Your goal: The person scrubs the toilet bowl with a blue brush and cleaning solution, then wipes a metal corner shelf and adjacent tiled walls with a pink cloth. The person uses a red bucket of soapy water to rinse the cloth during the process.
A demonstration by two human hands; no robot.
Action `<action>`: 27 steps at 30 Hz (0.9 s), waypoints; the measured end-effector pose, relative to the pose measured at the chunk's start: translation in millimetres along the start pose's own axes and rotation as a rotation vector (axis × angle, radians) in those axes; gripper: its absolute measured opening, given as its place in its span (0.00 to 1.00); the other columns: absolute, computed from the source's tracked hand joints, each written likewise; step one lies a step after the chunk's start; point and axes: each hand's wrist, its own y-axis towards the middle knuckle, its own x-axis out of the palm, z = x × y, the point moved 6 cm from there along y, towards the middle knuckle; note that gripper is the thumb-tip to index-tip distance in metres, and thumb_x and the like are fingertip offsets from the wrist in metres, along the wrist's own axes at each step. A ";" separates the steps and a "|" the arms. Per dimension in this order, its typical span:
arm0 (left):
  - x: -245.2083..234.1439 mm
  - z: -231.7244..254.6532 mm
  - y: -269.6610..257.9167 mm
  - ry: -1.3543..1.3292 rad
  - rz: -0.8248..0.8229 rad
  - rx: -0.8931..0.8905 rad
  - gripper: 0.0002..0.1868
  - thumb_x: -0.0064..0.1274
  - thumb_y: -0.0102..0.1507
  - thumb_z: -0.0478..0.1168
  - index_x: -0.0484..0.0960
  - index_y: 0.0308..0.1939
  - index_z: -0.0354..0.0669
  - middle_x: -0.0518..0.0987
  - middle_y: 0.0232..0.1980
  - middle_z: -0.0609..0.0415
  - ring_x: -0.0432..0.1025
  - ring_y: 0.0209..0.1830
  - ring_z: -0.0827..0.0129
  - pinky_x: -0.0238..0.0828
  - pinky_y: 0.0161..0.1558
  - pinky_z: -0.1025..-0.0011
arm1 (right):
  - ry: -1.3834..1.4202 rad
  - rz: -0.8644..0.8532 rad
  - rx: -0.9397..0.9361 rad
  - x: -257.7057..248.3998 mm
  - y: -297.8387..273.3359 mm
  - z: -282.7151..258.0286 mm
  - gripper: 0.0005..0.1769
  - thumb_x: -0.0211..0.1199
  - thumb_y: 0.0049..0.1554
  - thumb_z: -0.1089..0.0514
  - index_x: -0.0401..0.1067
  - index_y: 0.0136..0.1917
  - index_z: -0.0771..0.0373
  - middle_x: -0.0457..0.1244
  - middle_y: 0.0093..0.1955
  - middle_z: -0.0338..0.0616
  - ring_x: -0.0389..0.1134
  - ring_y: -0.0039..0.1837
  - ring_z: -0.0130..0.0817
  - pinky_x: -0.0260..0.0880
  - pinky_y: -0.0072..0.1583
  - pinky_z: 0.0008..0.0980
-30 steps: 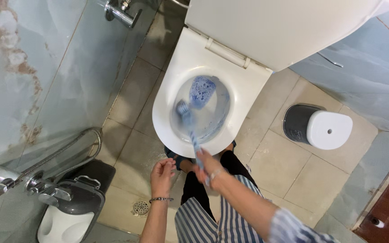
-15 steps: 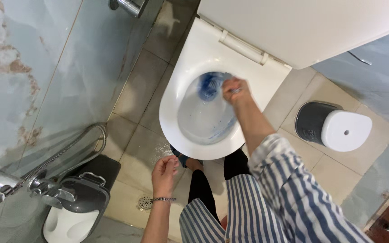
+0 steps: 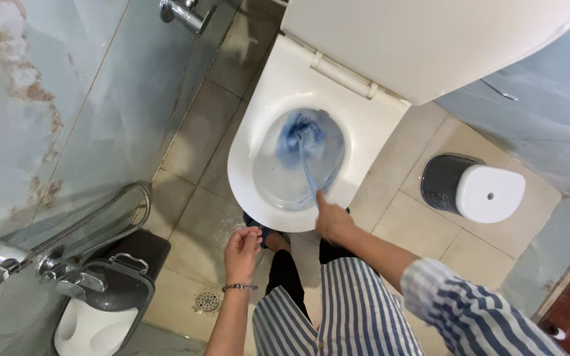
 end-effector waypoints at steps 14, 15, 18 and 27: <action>-6.1 19.0 -20.7 -0.003 0.013 0.019 0.10 0.50 0.67 0.40 0.82 0.48 0.42 0.84 0.48 0.56 0.77 0.46 0.75 0.75 0.46 0.74 | 0.396 -0.132 -0.028 -63.7 -143.8 -46.2 0.46 0.54 0.60 0.60 0.38 0.85 0.45 0.65 0.44 0.50 0.63 0.38 0.37 0.63 0.39 0.36; -10.6 13.5 -20.9 0.013 0.023 0.001 0.10 0.50 0.67 0.41 0.82 0.48 0.43 0.84 0.48 0.57 0.78 0.46 0.76 0.76 0.47 0.74 | 0.575 -0.105 -0.023 -69.5 -132.0 -48.9 0.45 0.55 0.60 0.59 0.41 0.84 0.45 0.64 0.41 0.48 0.60 0.34 0.34 0.60 0.35 0.34; -16.1 -0.7 -18.9 -0.091 0.006 0.039 0.10 0.51 0.67 0.39 0.82 0.49 0.39 0.84 0.48 0.53 0.78 0.46 0.71 0.74 0.46 0.72 | 1.200 -0.063 -0.060 -89.0 -107.3 -42.7 0.42 0.59 0.60 0.57 0.49 0.83 0.45 0.60 0.32 0.40 0.52 0.24 0.24 0.51 0.24 0.28; -31.3 -15.5 -26.9 -0.014 0.001 -0.013 0.11 0.50 0.68 0.41 0.81 0.50 0.42 0.84 0.51 0.55 0.77 0.49 0.74 0.75 0.50 0.73 | 0.051 -0.142 -0.214 -12.7 -151.2 -27.4 0.46 0.50 0.62 0.55 0.28 0.85 0.43 0.69 0.42 0.58 0.74 0.41 0.46 0.78 0.49 0.46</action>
